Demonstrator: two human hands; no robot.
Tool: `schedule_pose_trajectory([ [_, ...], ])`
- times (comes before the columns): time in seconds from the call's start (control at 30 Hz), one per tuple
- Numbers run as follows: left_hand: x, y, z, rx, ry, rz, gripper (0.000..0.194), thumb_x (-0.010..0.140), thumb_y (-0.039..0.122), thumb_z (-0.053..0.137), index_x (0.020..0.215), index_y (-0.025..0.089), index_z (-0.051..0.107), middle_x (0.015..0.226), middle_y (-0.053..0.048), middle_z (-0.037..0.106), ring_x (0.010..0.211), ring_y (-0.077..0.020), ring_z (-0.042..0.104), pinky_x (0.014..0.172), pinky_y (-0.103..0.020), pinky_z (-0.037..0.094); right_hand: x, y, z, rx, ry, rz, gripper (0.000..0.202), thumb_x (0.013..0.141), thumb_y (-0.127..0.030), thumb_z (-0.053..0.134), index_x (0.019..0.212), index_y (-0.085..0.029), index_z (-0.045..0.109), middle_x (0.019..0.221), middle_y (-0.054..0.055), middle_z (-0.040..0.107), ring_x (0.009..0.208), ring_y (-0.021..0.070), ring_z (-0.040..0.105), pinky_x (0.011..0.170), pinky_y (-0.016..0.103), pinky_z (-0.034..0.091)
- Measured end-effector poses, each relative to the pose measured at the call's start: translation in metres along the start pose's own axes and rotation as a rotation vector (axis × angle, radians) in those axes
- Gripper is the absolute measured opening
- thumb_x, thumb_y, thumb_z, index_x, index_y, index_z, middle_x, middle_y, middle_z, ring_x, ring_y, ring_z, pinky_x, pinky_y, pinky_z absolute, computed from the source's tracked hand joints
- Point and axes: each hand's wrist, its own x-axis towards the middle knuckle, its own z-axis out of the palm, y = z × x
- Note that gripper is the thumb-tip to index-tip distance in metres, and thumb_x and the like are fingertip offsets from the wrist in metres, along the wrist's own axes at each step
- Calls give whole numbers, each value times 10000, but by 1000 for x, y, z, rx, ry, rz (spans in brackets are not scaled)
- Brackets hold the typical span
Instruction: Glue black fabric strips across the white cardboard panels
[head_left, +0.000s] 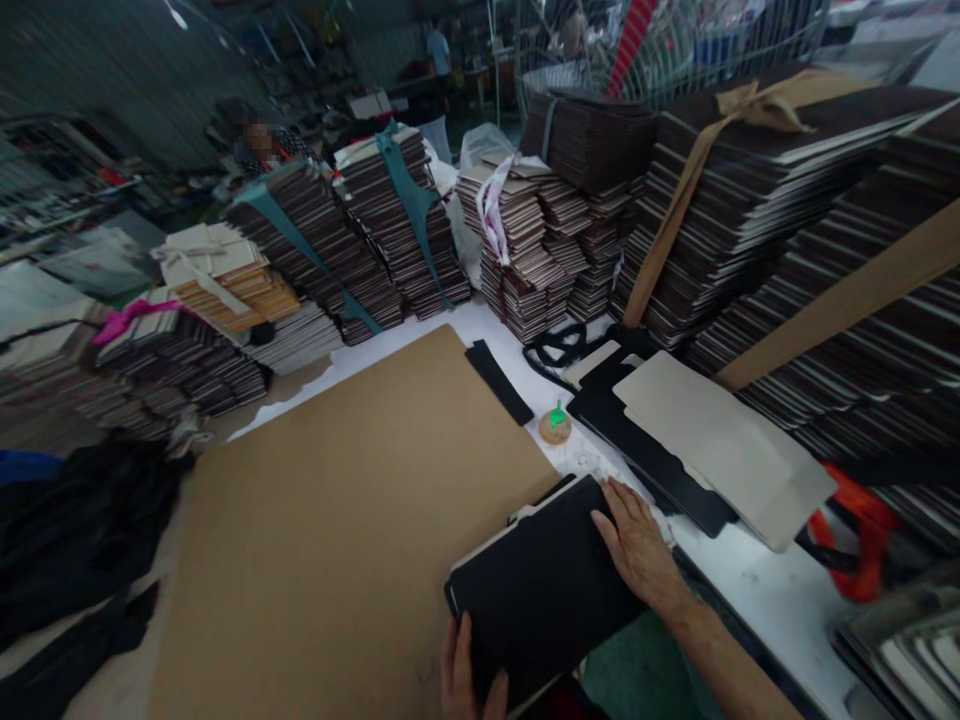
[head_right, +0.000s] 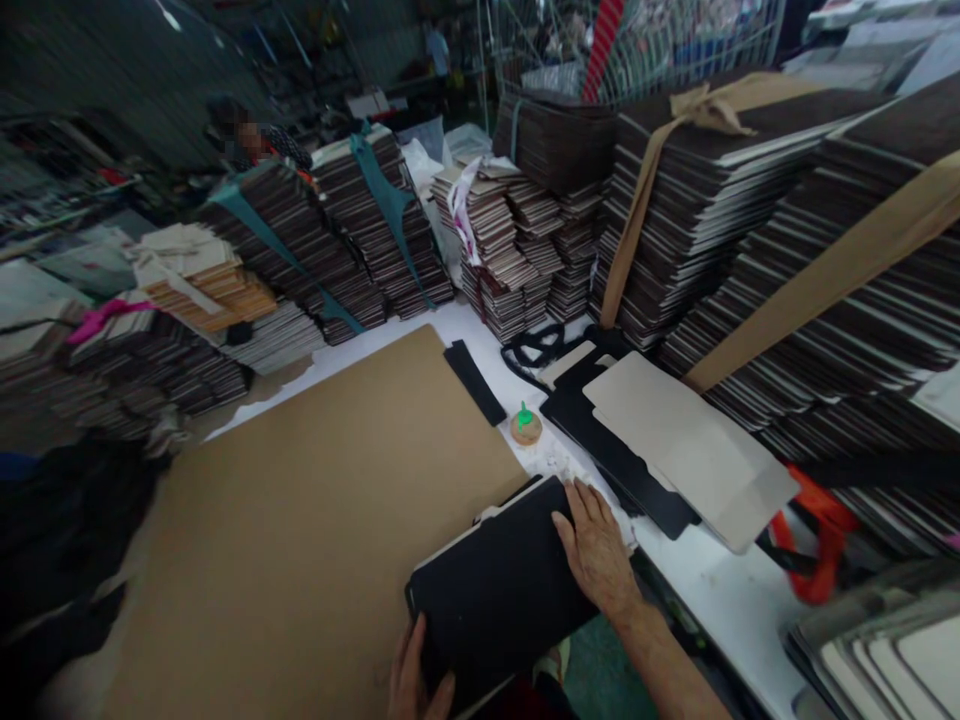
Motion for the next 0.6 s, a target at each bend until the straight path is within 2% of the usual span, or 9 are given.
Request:
schedule_pose_trajectory([
  [0.1,-2,-8,7,59,46,103,655,856,345,469,1435,50,391,1563,-204,246,1455,-321,262,1177,-423,288,2,-2,-2,-5,14,-4,514,989,-448,405,1365,-108,488,1441,191,453,1348,311,387,1104,498,383],
  [0.2,-3,-16,9,147,22,151,806,719,287,612,1454,60,372,1555,-217,262,1426,-366,307,1154,-457,318,5,-5,-5,-27,26,-24,498,983,-417,428,1365,-104,488,1445,190,447,1353,319,376,1100,504,383],
  [0.27,-4,-18,10,191,13,163,852,672,247,641,1457,56,371,1549,-232,272,1420,-388,306,1142,-483,325,6,-8,-6,-39,39,-36,491,982,-400,432,1367,-101,483,1446,194,445,1352,324,375,1101,508,380],
  [0.47,-8,-17,14,209,38,165,834,688,192,620,1475,92,361,1572,-210,252,1429,-374,296,1133,-488,331,4,-14,-3,-36,74,-53,502,993,-384,409,1389,-76,444,1419,221,457,1334,326,389,1095,509,384],
  [0.6,-9,-17,14,251,23,190,792,722,201,605,1464,55,372,1569,-232,249,1423,-378,309,1134,-485,328,5,-17,0,-7,53,-30,505,994,-384,403,1383,-68,459,1393,227,476,1309,326,418,1087,506,391],
])
